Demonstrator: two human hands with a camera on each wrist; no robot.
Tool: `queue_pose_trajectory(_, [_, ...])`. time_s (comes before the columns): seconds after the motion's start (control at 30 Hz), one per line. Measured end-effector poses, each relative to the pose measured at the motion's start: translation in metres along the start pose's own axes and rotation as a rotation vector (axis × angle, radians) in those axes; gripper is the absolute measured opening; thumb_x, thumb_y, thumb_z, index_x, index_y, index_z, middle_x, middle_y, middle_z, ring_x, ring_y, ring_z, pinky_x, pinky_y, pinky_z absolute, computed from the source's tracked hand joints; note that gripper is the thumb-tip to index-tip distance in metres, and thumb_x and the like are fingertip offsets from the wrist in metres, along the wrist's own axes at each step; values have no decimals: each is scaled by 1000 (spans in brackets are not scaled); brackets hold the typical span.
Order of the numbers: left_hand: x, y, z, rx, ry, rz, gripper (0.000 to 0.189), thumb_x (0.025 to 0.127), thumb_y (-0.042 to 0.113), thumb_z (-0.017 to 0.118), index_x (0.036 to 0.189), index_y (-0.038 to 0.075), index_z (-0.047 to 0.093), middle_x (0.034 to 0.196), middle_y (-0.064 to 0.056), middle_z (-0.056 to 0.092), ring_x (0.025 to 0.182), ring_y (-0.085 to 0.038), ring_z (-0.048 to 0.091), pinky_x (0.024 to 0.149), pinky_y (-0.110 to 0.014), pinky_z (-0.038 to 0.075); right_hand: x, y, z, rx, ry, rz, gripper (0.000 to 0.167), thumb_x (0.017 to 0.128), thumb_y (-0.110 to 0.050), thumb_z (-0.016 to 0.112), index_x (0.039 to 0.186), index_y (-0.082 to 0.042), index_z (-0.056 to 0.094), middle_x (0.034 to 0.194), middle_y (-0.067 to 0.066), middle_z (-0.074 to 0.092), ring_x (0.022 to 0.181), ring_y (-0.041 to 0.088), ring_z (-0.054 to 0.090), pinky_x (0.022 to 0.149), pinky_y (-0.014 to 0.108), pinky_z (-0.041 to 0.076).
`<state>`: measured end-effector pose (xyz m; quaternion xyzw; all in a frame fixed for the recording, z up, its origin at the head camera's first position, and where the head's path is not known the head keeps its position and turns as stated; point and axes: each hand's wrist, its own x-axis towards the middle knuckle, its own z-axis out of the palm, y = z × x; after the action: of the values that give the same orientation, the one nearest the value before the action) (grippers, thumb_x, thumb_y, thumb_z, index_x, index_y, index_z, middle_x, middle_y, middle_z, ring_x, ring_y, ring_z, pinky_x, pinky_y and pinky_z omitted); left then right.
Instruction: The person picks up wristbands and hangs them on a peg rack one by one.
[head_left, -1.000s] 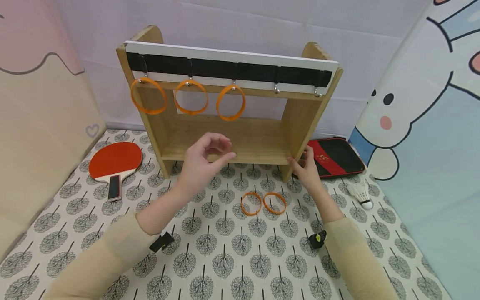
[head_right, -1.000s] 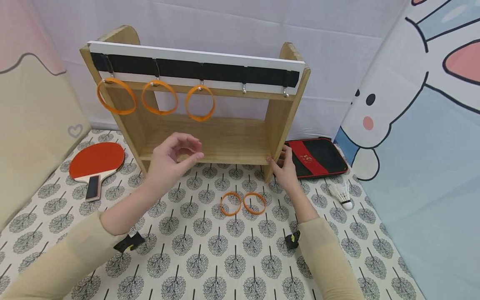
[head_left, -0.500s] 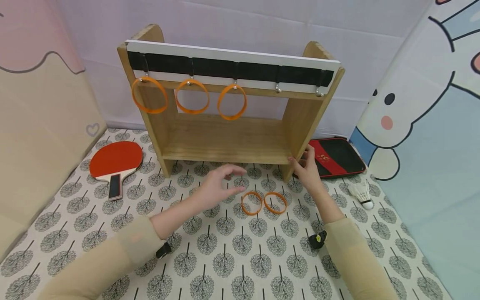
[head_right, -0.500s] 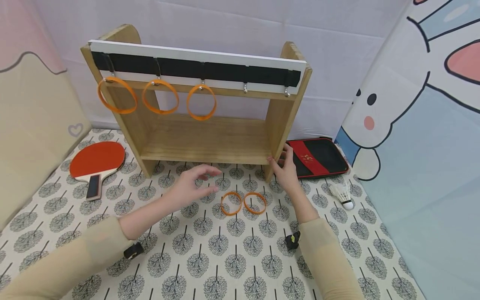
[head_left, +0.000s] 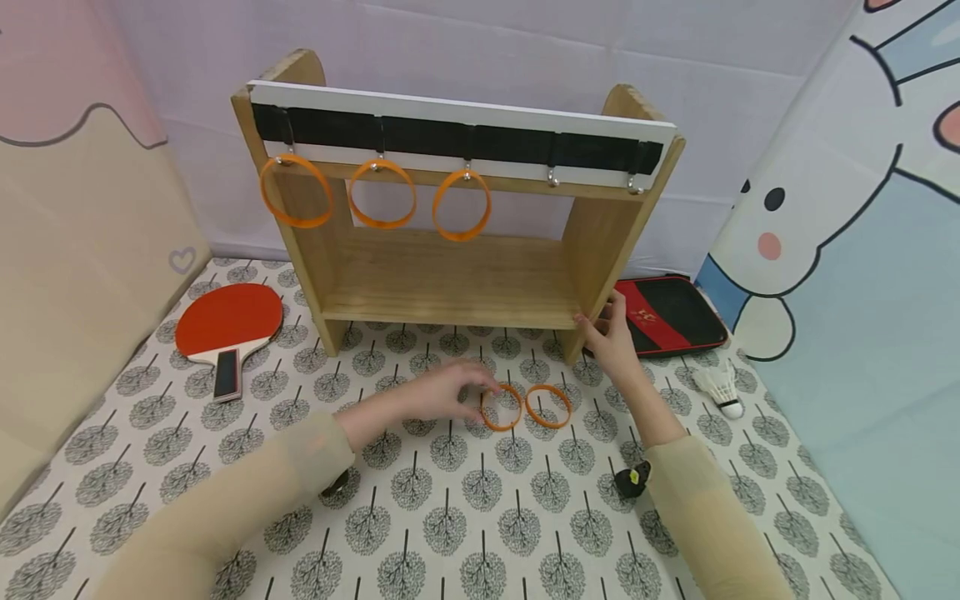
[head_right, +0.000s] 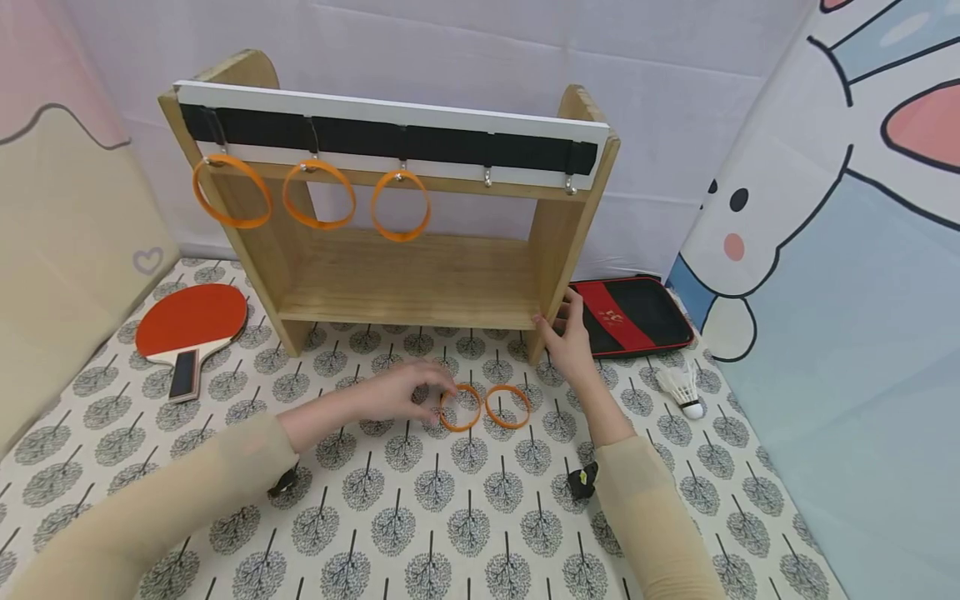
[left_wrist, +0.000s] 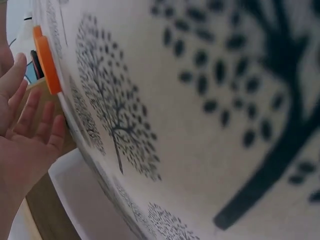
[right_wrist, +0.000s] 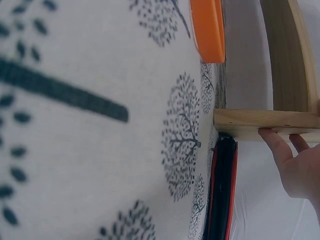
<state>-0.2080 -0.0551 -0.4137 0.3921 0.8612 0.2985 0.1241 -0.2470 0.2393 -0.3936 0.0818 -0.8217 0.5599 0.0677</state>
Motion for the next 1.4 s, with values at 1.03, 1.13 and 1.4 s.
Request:
queue_pose_trajectory(1.03, [8, -7, 1, -27, -83, 97, 5, 85, 16, 68, 89, 18, 69, 88, 12, 65, 83, -1, 59, 87, -22, 49, -11, -31, 2, 30, -19, -1, 60, 95, -7, 50, 143, -8, 14, 129, 29, 35, 119, 45, 47, 89, 62, 45])
queue_pose_trajectory(1.13, [7, -2, 0, -93, -70, 82, 4, 87, 13, 65, 91, 15, 67, 86, 7, 66, 78, -2, 60, 75, -17, 52, -12, -34, 2, 9, -20, 3, 60, 96, -8, 49, 143, -8, 13, 129, 29, 35, 120, 45, 47, 89, 62, 46])
queue_pose_trajectory(1.4, [8, 13, -4, -151, 16, 24, 9, 87, 15, 65, 97, 13, 63, 86, 6, 64, 75, -8, 60, 68, -20, 53, -7, -21, 2, 5, -7, -18, 62, 95, -13, 52, 144, -11, 14, 130, 27, 36, 120, 44, 48, 87, 58, 49])
